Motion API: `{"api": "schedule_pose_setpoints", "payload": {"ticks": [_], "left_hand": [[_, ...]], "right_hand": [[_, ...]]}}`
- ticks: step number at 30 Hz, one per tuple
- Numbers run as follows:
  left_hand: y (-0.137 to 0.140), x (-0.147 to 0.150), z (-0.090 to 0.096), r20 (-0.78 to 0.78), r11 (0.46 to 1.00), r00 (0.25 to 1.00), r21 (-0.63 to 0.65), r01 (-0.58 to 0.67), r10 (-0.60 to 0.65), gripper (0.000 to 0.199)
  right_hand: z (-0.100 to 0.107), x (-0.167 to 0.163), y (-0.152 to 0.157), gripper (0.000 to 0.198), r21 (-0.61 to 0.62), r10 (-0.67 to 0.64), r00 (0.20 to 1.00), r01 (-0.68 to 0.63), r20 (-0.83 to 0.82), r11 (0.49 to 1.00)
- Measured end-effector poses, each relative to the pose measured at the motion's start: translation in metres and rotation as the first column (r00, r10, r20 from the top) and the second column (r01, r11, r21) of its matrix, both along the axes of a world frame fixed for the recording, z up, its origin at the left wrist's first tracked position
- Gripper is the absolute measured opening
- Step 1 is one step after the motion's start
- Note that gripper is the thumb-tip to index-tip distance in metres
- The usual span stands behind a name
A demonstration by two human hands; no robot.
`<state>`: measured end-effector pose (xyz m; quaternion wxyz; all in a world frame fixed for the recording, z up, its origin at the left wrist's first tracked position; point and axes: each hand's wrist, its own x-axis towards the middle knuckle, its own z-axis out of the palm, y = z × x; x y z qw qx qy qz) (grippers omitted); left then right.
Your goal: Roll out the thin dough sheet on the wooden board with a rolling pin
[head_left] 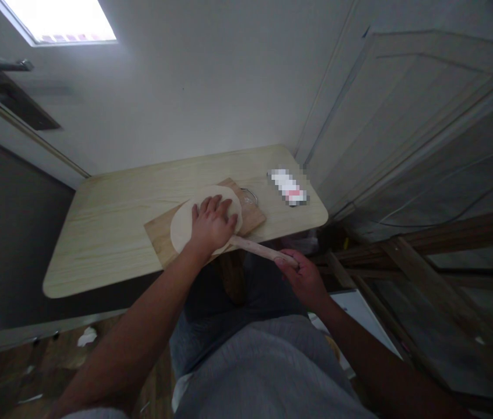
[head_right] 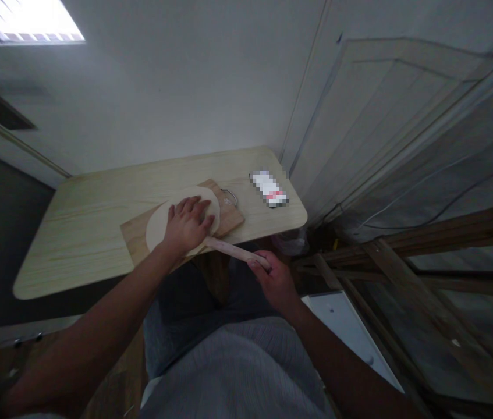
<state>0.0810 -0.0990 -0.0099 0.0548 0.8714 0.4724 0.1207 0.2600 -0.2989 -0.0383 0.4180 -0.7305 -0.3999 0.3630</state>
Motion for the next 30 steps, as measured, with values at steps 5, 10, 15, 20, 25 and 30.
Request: {"api": "schedule_pose_setpoints", "payload": {"ticks": [5, 10, 15, 20, 25, 30], "left_hand": [[0.000, 0.003, 0.003, -0.014, 0.999, 1.000, 0.022, -0.025, 0.026, 0.048], [0.004, 0.010, 0.006, -0.016, 0.998, 0.999, 0.059, -0.035, 0.036, 0.047], [0.008, 0.018, 0.008, -0.041, 0.995, 0.996, 0.077, -0.070, 0.074, 0.045], [0.014, 0.024, 0.006, -0.027, 0.992, 0.995, 0.092, -0.090, 0.093, 0.047], [0.024, 0.031, 0.002, 0.011, 0.994, 0.997, 0.073, -0.083, 0.083, 0.056], [0.030, 0.034, -0.001, -0.006, 0.998, 0.998, 0.014, -0.057, 0.057, 0.056]], "right_hand": [[-0.001, 0.002, 0.002, 0.050, -0.009, 0.001, 1.000, -0.001, 0.014, 1.000], [-0.003, 0.006, 0.006, 0.050, -0.007, 0.007, 1.000, -0.007, -0.005, 1.000], [-0.005, 0.011, 0.012, 0.046, -0.004, -0.006, 1.000, 0.006, 0.012, 1.000], [-0.006, 0.016, 0.018, 0.046, -0.010, -0.040, 0.999, 0.039, -0.021, 0.999], [-0.005, 0.019, 0.022, 0.046, -0.021, -0.056, 0.998, 0.055, -0.028, 0.998], [-0.004, 0.019, 0.022, 0.047, -0.016, -0.046, 0.999, 0.046, -0.014, 0.999]]}}
